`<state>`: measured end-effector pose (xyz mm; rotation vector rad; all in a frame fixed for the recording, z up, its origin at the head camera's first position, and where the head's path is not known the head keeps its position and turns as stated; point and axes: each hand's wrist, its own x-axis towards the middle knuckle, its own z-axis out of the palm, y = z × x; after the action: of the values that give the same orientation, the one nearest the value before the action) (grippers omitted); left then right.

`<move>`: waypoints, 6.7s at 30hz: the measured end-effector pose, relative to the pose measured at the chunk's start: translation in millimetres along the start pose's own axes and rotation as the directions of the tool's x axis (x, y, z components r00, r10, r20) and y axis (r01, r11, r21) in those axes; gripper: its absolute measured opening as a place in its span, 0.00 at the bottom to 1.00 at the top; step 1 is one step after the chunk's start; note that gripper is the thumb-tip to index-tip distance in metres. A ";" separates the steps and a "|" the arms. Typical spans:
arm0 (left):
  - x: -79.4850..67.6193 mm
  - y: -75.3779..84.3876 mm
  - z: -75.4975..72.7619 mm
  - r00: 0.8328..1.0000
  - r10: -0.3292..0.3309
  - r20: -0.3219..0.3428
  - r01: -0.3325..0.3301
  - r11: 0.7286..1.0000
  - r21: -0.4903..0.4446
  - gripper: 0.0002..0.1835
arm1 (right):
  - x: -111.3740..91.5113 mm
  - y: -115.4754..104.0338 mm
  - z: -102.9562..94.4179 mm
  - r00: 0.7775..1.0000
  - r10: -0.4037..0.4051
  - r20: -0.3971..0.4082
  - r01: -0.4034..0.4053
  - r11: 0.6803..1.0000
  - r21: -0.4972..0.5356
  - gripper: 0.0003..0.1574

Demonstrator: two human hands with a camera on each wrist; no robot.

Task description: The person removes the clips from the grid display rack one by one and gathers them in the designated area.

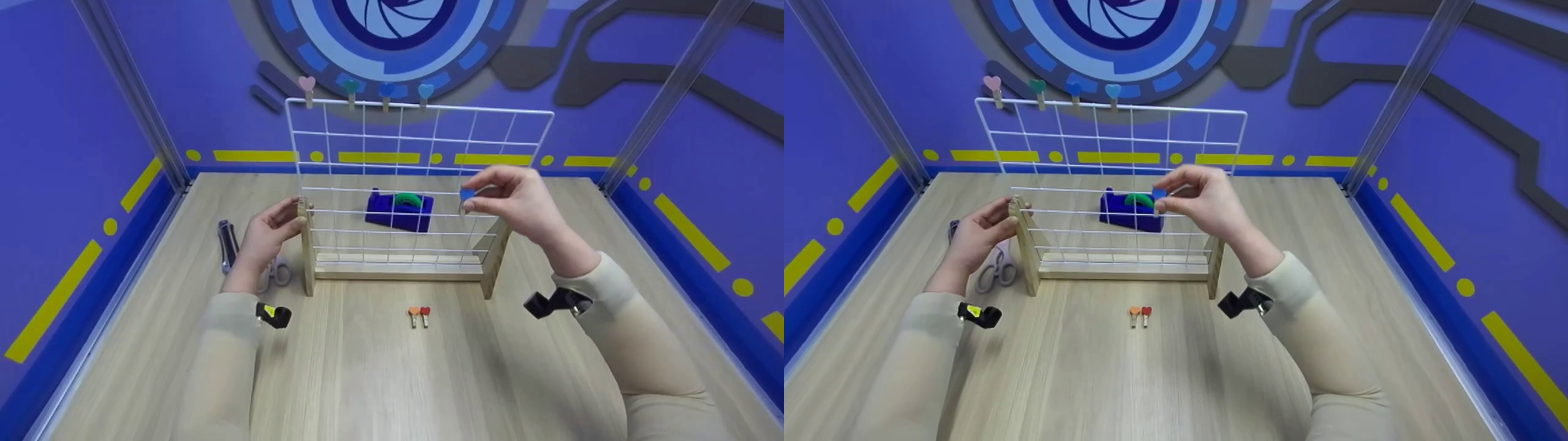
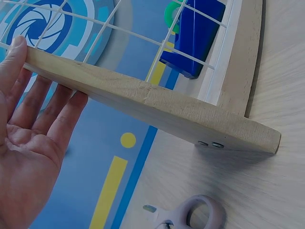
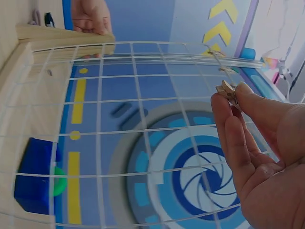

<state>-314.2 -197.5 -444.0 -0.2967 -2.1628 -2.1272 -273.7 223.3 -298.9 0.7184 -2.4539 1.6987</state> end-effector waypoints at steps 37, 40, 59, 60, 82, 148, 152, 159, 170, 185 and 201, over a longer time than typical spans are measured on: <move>1.0 0.9 0.6 1.000 -0.018 -0.003 0.018 1.000 0.015 0.30 | -78.2 165.2 78.6 0.931 0.316 0.180 -0.297 0.946 -0.128 0.12; 0.7 1.6 0.7 1.000 -0.019 -0.004 0.019 1.000 0.014 0.30 | -79.4 170.0 82.8 0.926 0.332 0.182 -0.303 0.938 -0.168 0.11; -1.0 2.6 0.4 1.000 -0.029 -0.011 0.029 0.999 0.046 0.30 | -80.6 177.1 96.0 0.931 0.340 0.132 -0.293 0.913 -0.283 0.10; -0.8 2.3 0.2 1.000 -0.026 -0.011 0.027 0.999 0.041 0.30 | -80.5 177.2 96.2 0.932 0.336 0.133 -0.288 0.913 -0.288 0.10; -1.7 -0.6 0.1 1.000 -0.030 -0.006 0.030 1.000 0.001 0.30 | -73.9 151.0 68.3 0.939 0.318 0.132 -0.280 0.928 -0.246 0.15; 0.5 -1.2 -0.2 1.000 -0.024 -0.006 0.024 0.998 0.056 0.31 | 110.2 -89.6 1.7 0.999 -0.012 -0.034 0.003 0.965 -0.261 0.20; 0.6 -0.9 0.1 1.000 -0.024 -0.005 0.024 0.999 0.046 0.30 | 111.1 -90.7 3.6 0.998 0.023 -0.063 -0.043 0.941 -0.337 0.20; 1.5 -1.8 0.7 1.000 -0.019 -0.003 0.019 0.999 0.034 0.30 | 111.0 -91.0 6.5 0.995 0.021 -0.102 -0.057 0.928 -0.367 0.17; 1.1 -1.4 1.5 1.000 -0.027 -0.004 0.027 0.998 0.051 0.32 | 108.5 -86.2 10.3 0.987 -0.043 -0.155 -0.009 0.948 -0.319 0.14; 0.0 0.5 2.2 1.000 -0.017 -0.010 0.017 1.000 0.017 0.30 | 106.9 -80.8 8.4 0.976 -0.126 -0.176 0.108 0.988 -0.110 0.09; 0.4 -0.5 2.5 1.000 -0.024 -0.010 0.024 0.999 0.025 0.30 | 76.9 -68.9 11.9 0.975 -0.204 -0.082 0.209 0.977 0.049 0.12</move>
<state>-314.5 -195.0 -444.5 -0.2595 -2.1972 -2.1077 -311.1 167.7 -219.5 0.8641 -2.2012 1.6910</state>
